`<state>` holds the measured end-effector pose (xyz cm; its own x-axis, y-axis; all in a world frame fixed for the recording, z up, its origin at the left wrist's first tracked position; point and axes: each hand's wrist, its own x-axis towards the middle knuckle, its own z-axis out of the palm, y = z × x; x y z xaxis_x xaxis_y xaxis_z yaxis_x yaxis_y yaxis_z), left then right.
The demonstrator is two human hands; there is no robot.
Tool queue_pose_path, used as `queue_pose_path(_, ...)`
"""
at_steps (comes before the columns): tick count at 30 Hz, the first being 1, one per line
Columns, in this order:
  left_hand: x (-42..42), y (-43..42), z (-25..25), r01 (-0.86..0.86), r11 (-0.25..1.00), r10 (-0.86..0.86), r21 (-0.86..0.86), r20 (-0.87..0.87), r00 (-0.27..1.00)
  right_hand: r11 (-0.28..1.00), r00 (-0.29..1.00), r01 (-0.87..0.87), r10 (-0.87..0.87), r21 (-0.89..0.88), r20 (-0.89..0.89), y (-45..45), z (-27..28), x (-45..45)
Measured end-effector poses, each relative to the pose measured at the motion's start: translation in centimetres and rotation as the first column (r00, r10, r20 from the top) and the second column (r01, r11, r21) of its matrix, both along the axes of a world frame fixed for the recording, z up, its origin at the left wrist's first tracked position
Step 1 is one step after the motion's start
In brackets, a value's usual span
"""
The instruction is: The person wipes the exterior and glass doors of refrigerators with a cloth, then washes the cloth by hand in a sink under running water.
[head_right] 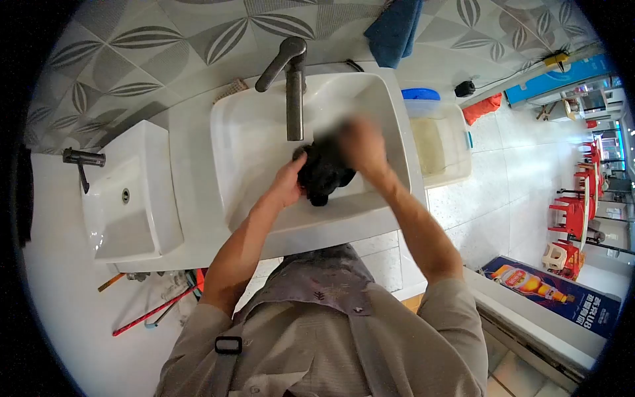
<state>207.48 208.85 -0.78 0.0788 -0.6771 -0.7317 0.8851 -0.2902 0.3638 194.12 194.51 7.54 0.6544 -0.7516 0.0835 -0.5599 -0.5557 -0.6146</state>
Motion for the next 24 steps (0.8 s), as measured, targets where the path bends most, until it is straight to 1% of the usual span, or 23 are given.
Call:
queue_pose_path(1, 0.2, 0.2, 0.0, 0.003, 1.0, -0.003, -0.001, 0.005, 1.0, 0.994, 0.992, -0.107, 0.109, -0.022, 0.069, 2.2, -0.1, -0.1)
queue_pose_path(2, 0.7, 0.4, -0.2, 0.018, 0.995, -0.032, -0.099, -0.134, 0.99, 0.96, 0.959, -0.28, 0.279, 0.013, 0.046, 3.9, -0.6, -0.7)
queue_pose_path(3, 1.0, 0.3, -0.4, 0.021, 0.98, -0.075, -0.199, -0.268, 0.96, 0.929, 0.933, -0.361, 0.359, 0.086, 0.038, 4.8, -1.0, -1.1)
queue_pose_path(4, 0.8, 0.3, -1.2, 0.029, 0.979, -0.082, -0.201, -0.265, 0.961, 0.884, 0.898, -0.437, 0.438, 0.163, 0.035, 5.4, -1.6, -1.5)
queue_pose_path(5, 0.4, 0.4, -2.0, 0.055, 0.981, -0.094, -0.187, -0.207, 0.974, 0.886, 0.9, -0.435, 0.435, 0.161, 0.035, 5.1, -2.4, -1.8)
queue_pose_path(6, 0.3, 0.6, -2.8, 0.078, 0.982, -0.104, -0.173, -0.146, 0.984, 0.952, 0.965, -0.259, 0.261, 0.165, 0.013, 4.5, -3.4, -2.1)
queue_pose_path(7, 0.4, 0.9, -2.9, 0.121, 0.971, -0.151, -0.208, -0.137, 0.979, 0.983, 0.997, -0.076, 0.079, 0.166, -0.009, 3.8, -4.3, -2.4)
queue_pose_path(8, 0.3, 1.0, -2.5, 0.118, 0.971, -0.147, -0.207, -0.133, 0.98, 0.983, 0.997, -0.08, 0.082, 0.167, -0.005, 3.3, -5.1, -2.4)
queue_pose_path(9, 0.0, 0.9, -2.1, 0.211, 0.954, -0.223, -0.215, -0.034, 0.974, 0.837, 0.996, -0.05, -0.001, 0.545, 0.093, 2.7, -5.9, -2.4)
queue_pose_path(10, -0.5, 0.9, -1.6, 0.304, 0.929, -0.298, -0.212, 0.061, 0.953, 0.548, 0.983, -0.056, -0.117, 0.835, 0.142, 2.6, -6.2, -2.6)
queue_pose_path(11, -0.8, 0.8, -1.1, 0.354, 0.901, -0.341, -0.249, 0.096, 0.935, 0.312, 0.962, -0.056, -0.237, 0.949, 0.135, 2.5, -6.4, -3.1)
queue_pose_path(12, -1.1, 0.5, -0.7, 0.351, 0.903, -0.338, -0.247, 0.094, 0.936, 0.309, 0.963, -0.056, -0.234, 0.949, 0.133, 2.0, -6.5, -3.6)
queue_pose_path(13, -1.3, 0.4, -0.4, 0.394, 0.884, -0.325, -0.25, 0.278, 0.904, 0.537, 0.962, -0.135, -0.132, 0.833, 0.241, 1.3, -6.4, -4.1)
queue_pose_path(14, -1.5, 0.4, 0.5, 0.44, 0.865, -0.301, -0.241, 0.452, 0.84, 0.722, 0.947, -0.216, -0.009, 0.658, 0.32, 0.7, -5.9, -4.3)
queue_pose_path(15, -1.8, 0.5, 1.3, 0.483, 0.875, -0.364, -0.022, 0.629, 0.687, 0.821, 0.977, -0.129, 0.008, 0.556, 0.215, -0.2, -5.3, -4.6)
queue_pose_path(16, -2.0, 0.5, 1.2, 0.483, 0.875, -0.366, -0.019, 0.627, 0.688, 0.901, 0.994, -0.052, 0.007, 0.431, 0.105, -1.1, -4.5, -4.7)
queue_pose_path(17, -2.4, 0.4, 0.7, 0.568, 0.816, -0.393, 0.11, 0.826, 0.405, 0.954, 0.994, -0.046, 0.015, 0.295, 0.106, -2.0, -6.0, -5.0)
queue_pose_path(18, -2.9, 0.1, 0.2, 0.601, 0.758, -0.37, 0.254, 0.926, 0.075, 0.988, 0.994, -0.038, 0.023, 0.148, 0.102, -2.7, -7.6, -5.4)
queue_pose_path(19, -3.7, -0.2, -1.8, 0.593, 0.773, -0.282, 0.228, 0.959, -0.001, 0.989, 0.995, -0.032, 0.018, 0.146, 0.093, -2.5, -8.1, -5.6)
queue_pose_path(20, -4.1, -0.4, -2.3, 0.595, 0.773, -0.278, 0.22, 0.961, 0.006, 0.991, 0.99, -0.129, 0.127, 0.027, 0.053, -2.2, -8.4, -5.2)
queue_pose_path(21, -4.4, -0.6, -2.8, 0.569, 0.78, -0.287, 0.26, 0.957, -0.045, 0.969, 0.973, -0.231, 0.232, -0.085, 0.003, -1.9, -8.8, -4.5)
queue_pose_path(22, -4.5, -0.5, -3.2, 0.541, 0.784, -0.301, 0.304, 0.949, -0.096, 0.942, 0.948, -0.316, 0.309, -0.113, -0.073, -0.1, -7.3, -4.0)
queue_pose_path(24, -4.3, -0.3, -4.5, 0.534, 0.793, -0.293, 0.294, 0.952, -0.089, 0.925, 0.926, -0.371, 0.362, -0.082, -0.102, 3.8, -5.1, -4.2)
